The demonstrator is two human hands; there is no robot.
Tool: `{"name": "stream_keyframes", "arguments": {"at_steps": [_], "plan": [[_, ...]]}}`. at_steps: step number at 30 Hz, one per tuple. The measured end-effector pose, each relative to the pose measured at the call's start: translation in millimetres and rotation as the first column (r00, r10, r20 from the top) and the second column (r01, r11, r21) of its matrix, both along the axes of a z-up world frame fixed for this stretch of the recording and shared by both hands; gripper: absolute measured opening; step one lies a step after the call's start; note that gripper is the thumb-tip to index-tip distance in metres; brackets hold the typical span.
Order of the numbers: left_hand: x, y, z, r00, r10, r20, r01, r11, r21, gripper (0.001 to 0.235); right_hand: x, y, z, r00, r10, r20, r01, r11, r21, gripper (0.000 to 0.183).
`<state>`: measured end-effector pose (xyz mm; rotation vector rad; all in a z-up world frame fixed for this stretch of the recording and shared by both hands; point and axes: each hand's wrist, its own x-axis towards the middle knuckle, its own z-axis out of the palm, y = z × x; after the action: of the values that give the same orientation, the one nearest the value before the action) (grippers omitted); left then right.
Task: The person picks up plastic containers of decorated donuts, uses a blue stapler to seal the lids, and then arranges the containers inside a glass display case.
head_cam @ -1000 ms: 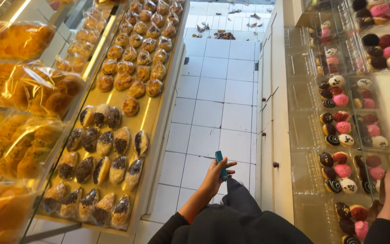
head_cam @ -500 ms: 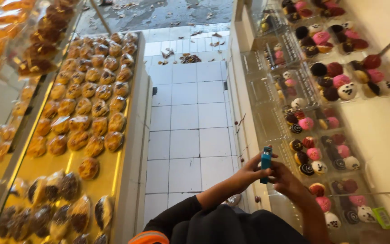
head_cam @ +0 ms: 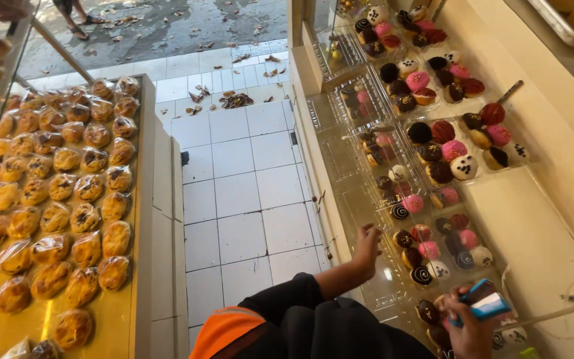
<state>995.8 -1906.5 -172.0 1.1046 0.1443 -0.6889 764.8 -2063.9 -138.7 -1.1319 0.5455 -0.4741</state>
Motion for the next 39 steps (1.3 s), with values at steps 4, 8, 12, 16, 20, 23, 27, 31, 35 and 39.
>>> {"name": "stream_keyframes", "arguments": {"at_steps": [4, 8, 12, 16, 20, 23, 27, 31, 35, 39], "plan": [[47.7, -25.7, -61.8, 0.914, -0.11, -0.391, 0.1, 0.994, -0.046, 0.057, -20.3, -25.2, -20.4, 0.975, -0.058, 0.215, 0.112, 0.963, -0.247, 0.021], [50.3, -33.7, -23.0, 0.925, -0.277, -0.261, 0.175, 0.919, -0.354, 0.06, -27.8, -7.0, 35.5, 0.916, -0.333, 0.225, 0.361, 0.928, -0.095, 0.026], [36.4, -27.9, 31.3, 0.89, -0.331, -0.315, 0.197, 0.899, -0.39, 0.052, -44.3, -2.6, 39.1, 0.857, -0.487, 0.169, 0.506, 0.858, -0.092, 0.021], [29.0, -28.9, 30.7, 0.931, -0.22, -0.291, 0.112, 0.932, -0.345, 0.048, -54.5, -1.4, 18.2, 0.81, -0.568, 0.145, 0.584, 0.805, -0.109, 0.015], [38.8, -22.8, 3.5, 0.883, -0.013, -0.469, -0.106, 0.968, -0.226, 0.053, -59.6, 1.5, 7.2, 0.754, -0.631, 0.181, 0.653, 0.748, -0.114, 0.017], [50.7, 5.0, 2.6, 0.897, 0.052, -0.44, -0.082, 0.995, -0.048, 0.066, -56.0, -0.7, 5.8, 0.715, -0.68, 0.164, 0.698, 0.709, -0.1, 0.019], [74.9, 14.0, 39.1, 0.966, 0.101, 0.237, -0.07, 0.988, -0.137, 0.06, -33.1, 10.8, 40.1, 0.694, -0.695, 0.19, 0.718, 0.688, -0.103, 0.028], [113.2, -27.1, 72.5, 0.904, 0.039, 0.426, 0.046, 0.981, -0.186, 0.038, -43.1, 6.5, 20.9, 0.71, -0.69, 0.144, 0.704, 0.696, -0.139, 0.028], [149.4, -92.2, 57.9, 0.966, -0.166, 0.198, 0.18, 0.982, -0.053, 0.051, -44.0, 9.1, 17.0, 0.713, -0.69, 0.127, 0.701, 0.692, -0.172, 0.024], [140.0, -128.1, 58.6, 0.949, -0.113, 0.295, 0.136, 0.989, -0.056, 0.058, -51.6, 8.9, 11.9, 0.724, -0.675, 0.142, 0.688, 0.694, -0.211, 0.023]]}}
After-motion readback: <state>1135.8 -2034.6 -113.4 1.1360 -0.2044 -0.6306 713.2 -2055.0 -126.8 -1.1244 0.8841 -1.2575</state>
